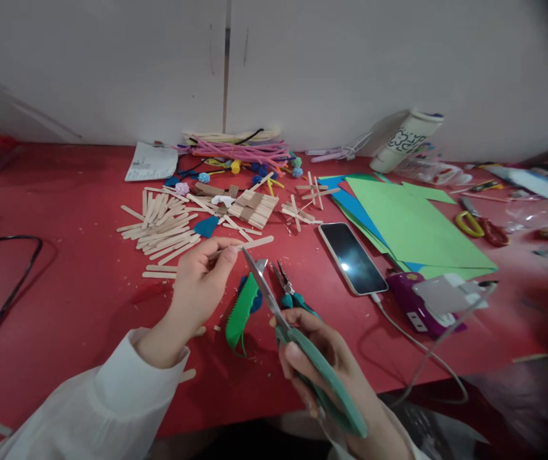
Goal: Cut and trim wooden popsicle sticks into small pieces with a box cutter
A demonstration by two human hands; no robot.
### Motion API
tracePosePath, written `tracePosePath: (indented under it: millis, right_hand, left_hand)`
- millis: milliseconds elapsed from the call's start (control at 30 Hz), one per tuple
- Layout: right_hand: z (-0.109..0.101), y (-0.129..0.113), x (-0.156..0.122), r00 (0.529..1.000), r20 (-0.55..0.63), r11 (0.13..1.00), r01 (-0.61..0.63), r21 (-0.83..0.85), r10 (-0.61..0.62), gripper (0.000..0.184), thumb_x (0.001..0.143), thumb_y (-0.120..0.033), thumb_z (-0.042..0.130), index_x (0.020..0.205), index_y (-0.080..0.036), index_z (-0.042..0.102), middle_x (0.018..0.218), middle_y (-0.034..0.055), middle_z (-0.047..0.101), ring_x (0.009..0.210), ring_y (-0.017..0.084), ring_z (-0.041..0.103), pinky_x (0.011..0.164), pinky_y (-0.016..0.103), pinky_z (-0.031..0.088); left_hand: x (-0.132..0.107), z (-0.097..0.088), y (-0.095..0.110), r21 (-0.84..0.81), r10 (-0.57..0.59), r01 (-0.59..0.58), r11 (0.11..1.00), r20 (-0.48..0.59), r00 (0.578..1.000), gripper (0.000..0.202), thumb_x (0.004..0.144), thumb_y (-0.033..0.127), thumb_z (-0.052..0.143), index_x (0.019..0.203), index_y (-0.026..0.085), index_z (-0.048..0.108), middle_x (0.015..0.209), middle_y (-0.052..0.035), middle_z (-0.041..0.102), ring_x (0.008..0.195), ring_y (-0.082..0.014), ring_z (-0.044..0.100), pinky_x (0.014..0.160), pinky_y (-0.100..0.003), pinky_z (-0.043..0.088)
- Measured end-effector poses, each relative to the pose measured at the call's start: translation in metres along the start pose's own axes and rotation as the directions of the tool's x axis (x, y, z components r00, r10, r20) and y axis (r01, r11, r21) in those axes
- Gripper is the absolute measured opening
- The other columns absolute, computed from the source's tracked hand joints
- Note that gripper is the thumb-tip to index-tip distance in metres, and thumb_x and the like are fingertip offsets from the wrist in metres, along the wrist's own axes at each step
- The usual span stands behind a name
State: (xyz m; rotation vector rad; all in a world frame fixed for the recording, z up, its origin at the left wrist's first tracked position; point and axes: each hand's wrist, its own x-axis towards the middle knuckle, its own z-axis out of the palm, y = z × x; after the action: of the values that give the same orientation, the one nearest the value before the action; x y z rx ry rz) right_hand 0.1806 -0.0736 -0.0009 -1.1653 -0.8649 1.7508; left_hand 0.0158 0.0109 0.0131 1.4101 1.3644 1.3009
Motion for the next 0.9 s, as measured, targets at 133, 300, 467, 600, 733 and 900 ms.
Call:
tracePosePath:
  millis: [133,300,467,600,733,900]
  right_hand:
    - [-0.003,0.0,0.0,1.0,0.023,1.0,0.0,-0.024,0.0,0.041,0.073,-0.045,0.068,0.097,-0.017,0.051,0.057,-0.0058,0.055,0.028,-0.003,0.034,0.027,0.008,0.023]
    - [-0.007,-0.005,0.003,0.997,0.073,1.0,0.005,-0.013,-0.004,0.039,0.071,-0.044,0.07,0.092,-0.017,0.052,0.058,-0.0091,0.046,0.03,-0.003,0.031,0.028,0.009,0.021]
    - [-0.007,-0.017,0.009,0.995,0.073,0.998,-0.062,-0.025,0.064,0.044,0.066,-0.047,0.073,0.092,-0.018,0.052,0.056,-0.0098,0.047,0.028,-0.003,0.032,0.026,0.009,0.022]
    - [-0.004,-0.021,0.011,0.989,0.075,0.991,-0.125,-0.047,0.128,0.044,0.065,-0.046,0.074,0.091,-0.018,0.052,0.05,-0.0112,0.045,0.025,-0.001,0.033,0.025,0.009,0.025]
    - [-0.003,-0.02,0.011,0.99,0.057,0.992,-0.124,-0.029,0.126,0.044,0.065,-0.047,0.074,0.09,-0.018,0.053,0.053,-0.0104,0.047,0.025,-0.002,0.034,0.025,0.008,0.026]
    - [-0.006,-0.022,0.009,0.989,0.066,0.99,-0.133,-0.041,0.136,0.045,0.064,-0.048,0.074,0.09,-0.017,0.054,0.047,-0.011,0.045,0.024,0.0,0.035,0.025,0.008,0.025]
  left_hand:
    - [-0.001,-0.001,-0.002,0.064,0.035,-0.035,0.997,-0.011,0.999,0.019,0.08,0.03,0.052,0.081,0.017,0.066,0.053,0.0042,0.049,0.045,-0.0063,0.037,0.042,-0.018,0.03]
    - [0.0,-0.002,-0.004,0.107,0.057,-0.054,0.993,-0.032,0.998,0.019,0.081,0.03,0.052,0.081,0.017,0.065,0.056,0.0032,0.053,0.047,-0.0067,0.04,0.044,-0.018,0.032]
    - [0.003,-0.003,-0.006,0.115,0.082,-0.075,0.99,-0.055,0.995,0.018,0.081,0.029,0.052,0.082,0.017,0.065,0.061,0.0024,0.056,0.05,-0.007,0.043,0.048,-0.019,0.036]
    - [0.004,-0.004,-0.008,0.138,0.092,-0.08,0.987,-0.082,0.992,0.019,0.082,0.03,0.051,0.082,0.017,0.064,0.054,0.0047,0.05,0.045,-0.0065,0.037,0.043,-0.019,0.032]
    - [0.003,-0.005,-0.008,0.268,0.233,-0.204,0.941,-0.082,0.969,0.017,0.084,0.027,0.049,0.081,0.017,0.063,0.065,0.0022,0.059,0.053,-0.0081,0.048,0.05,-0.02,0.038]
    - [0.003,-0.006,-0.007,0.459,0.459,-0.414,0.786,0.017,0.888,0.017,0.086,0.022,0.045,0.081,0.017,0.061,0.073,-0.0007,0.063,0.067,-0.0115,0.057,0.062,-0.023,0.044]
